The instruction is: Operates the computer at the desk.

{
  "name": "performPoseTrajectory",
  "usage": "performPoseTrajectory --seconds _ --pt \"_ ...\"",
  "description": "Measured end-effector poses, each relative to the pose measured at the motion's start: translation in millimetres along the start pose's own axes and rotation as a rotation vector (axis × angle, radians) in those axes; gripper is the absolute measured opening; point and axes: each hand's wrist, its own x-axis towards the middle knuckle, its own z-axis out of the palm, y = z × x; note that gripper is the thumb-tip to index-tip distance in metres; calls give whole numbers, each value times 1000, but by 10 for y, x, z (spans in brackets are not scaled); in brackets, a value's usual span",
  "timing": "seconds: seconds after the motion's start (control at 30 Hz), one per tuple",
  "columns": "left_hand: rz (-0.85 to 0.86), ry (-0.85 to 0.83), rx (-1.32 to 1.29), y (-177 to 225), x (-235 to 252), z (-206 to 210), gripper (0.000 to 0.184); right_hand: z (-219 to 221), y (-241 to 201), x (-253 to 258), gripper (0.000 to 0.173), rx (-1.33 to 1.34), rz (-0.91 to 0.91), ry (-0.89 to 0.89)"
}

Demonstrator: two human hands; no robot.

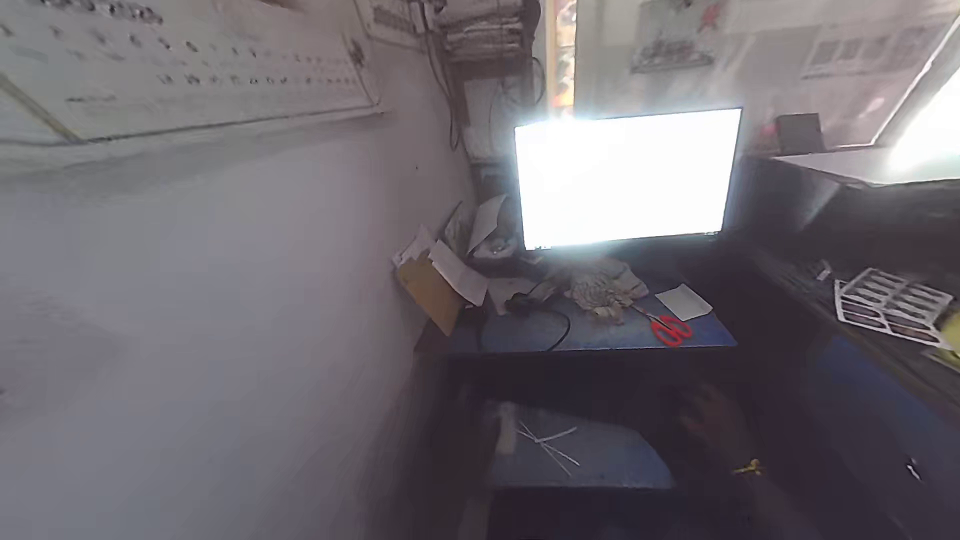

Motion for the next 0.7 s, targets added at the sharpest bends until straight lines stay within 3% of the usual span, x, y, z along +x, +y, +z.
performPoseTrajectory --seconds 0.07,0.13,0.27,0.7 --pt "-65 -152 10 142 30 -220 64 6 -3 -20 33 -11 39 12" --pt "-92 -188 7 127 51 -190 68 -8 -31 -25 34 -1 62 23" --pt "-54 -189 -37 58 63 -119 61 42 -7 -17 36 -15 77 10" --pt "-51 -288 -96 31 141 -87 67 8 -59 -53 38 9 148 1"
